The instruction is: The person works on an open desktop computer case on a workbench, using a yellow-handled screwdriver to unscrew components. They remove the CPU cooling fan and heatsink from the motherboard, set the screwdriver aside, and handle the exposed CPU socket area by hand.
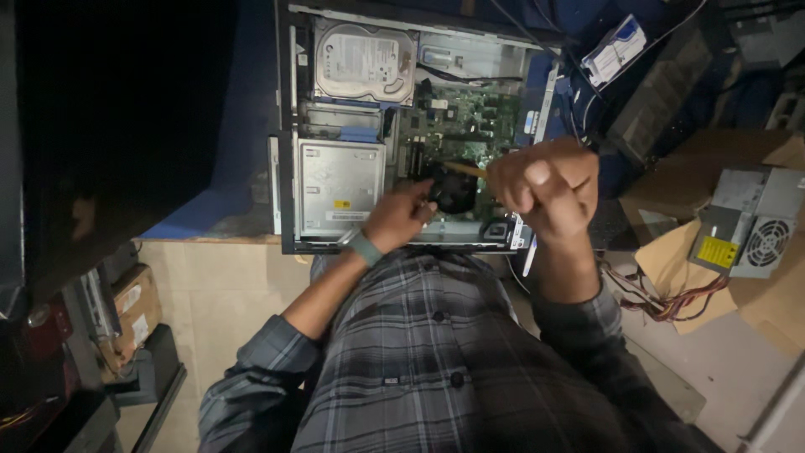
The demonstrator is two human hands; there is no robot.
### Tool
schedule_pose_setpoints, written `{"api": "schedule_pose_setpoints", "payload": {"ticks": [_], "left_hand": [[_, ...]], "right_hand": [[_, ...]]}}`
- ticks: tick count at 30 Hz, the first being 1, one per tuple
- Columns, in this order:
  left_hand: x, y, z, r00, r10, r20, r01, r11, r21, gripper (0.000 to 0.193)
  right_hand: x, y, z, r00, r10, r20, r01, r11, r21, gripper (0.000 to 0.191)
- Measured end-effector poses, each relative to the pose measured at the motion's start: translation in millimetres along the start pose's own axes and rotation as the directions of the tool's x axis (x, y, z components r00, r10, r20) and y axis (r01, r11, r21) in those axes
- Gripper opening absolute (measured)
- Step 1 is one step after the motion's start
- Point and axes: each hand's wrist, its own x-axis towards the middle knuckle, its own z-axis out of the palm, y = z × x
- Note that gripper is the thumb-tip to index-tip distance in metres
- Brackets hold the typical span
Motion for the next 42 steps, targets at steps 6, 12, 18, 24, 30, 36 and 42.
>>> {"api": "schedule_pose_setpoints", "payload": {"ticks": [6,12,18,24,30,36,42], "left_hand": [[-16.5,3.3,18.1,0.993,0.122,-0.006,-0.121,0.988,0.094,0.044],[-21.7,1.4,19.8,0.993,0.121,0.001,-0.121,0.991,0.057,0.048],[-22.6,-1.3,21.8,0.994,0.108,0.009,-0.109,0.991,0.076,0.047],[-17.4,15.9,2.1,0.994,0.081,0.067,-0.089,0.988,0.123,0.047],[-5.2,59.0,-67.9,0.834,0.527,-0.162,-0.514,0.849,0.119,0.044],[27.0,98.0,-85.5,0.733,0.68,0.0,-0.673,0.725,0.144,0.019],[29.4,96.6,-71.0,0.655,0.723,-0.219,-0.69,0.691,0.217,0.014]], "right_hand": [[11.4,-3.8,22.9,0.998,0.053,0.021,-0.051,0.994,-0.093,0.048],[1.9,-7.2,30.3,0.987,-0.086,-0.133,0.06,0.98,-0.189,0.037],[-11.1,12.8,19.9,0.904,-0.262,-0.338,0.271,0.962,-0.019,0.03],[-15.5,-3.3,7.4,0.994,-0.11,-0.005,0.11,0.993,-0.05,0.045],[3.1,4.7,-4.1,0.965,0.024,0.26,-0.041,0.997,0.059,0.044],[19.1,5.0,-8.5,0.96,-0.037,0.277,0.018,0.997,0.07,0.037],[-17.8,12.8,36.0,0.884,-0.294,-0.364,0.206,0.943,-0.261,0.017]]}}
